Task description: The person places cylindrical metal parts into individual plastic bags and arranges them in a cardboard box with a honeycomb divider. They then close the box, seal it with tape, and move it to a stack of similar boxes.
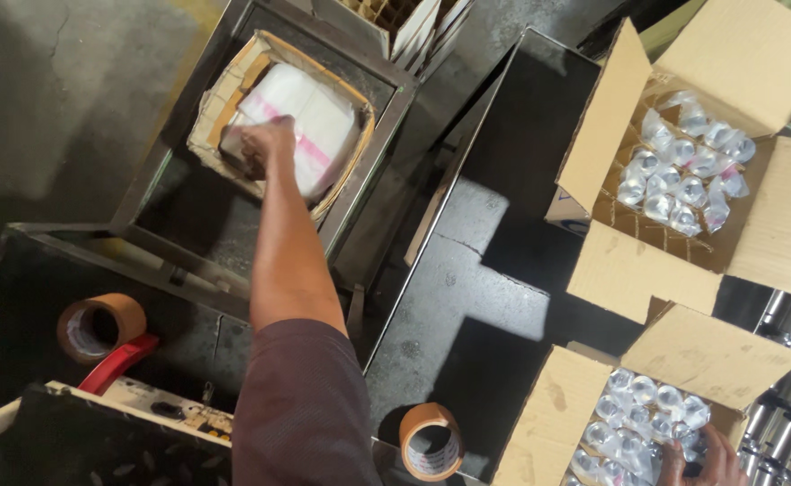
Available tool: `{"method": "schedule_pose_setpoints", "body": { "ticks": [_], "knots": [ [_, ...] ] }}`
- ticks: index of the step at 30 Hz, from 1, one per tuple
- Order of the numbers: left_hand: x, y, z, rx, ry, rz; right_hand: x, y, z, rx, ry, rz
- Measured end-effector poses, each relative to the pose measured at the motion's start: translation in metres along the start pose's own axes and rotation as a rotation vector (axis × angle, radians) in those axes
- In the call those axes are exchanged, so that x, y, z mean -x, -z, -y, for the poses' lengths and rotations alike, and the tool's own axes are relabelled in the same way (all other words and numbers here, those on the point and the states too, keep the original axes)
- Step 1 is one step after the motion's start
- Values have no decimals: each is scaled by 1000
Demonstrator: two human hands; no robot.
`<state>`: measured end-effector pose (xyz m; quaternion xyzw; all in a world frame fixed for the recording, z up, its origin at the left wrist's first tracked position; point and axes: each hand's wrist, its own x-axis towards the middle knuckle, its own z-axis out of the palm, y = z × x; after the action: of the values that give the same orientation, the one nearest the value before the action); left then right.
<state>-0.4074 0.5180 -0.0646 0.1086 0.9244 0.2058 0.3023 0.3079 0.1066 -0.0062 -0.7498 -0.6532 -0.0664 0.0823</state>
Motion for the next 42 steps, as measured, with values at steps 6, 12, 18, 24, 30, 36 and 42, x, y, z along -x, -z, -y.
{"method": "schedule_pose_setpoints", "body": {
  "ticks": [6, 12, 18, 24, 30, 36, 42],
  "knots": [
    [16, 23, -7, 253, -10, 105, 4, 2, -5, -15, -106, 82],
    [18, 32, -18, 641, 50, 184, 1, 1, -2, 18, -75, 78],
    [13, 18, -5, 566, -226, 237, -1, -6, 2, 3, -50, -28],
    [9, 64, -3, 218, -718, -106, 8, -1, 1, -82, -138, 49],
    [105, 144, -6, 47, -1099, 82, -4, 32, 26, 141, -86, -25],
    [325, 166, 70, -310, -1214, 700, -41, 128, 87, -794, -115, 111],
    [518, 123, 171, -428, -1632, 1221, -28, 212, 123, -1191, 353, 863]
  ]
}}
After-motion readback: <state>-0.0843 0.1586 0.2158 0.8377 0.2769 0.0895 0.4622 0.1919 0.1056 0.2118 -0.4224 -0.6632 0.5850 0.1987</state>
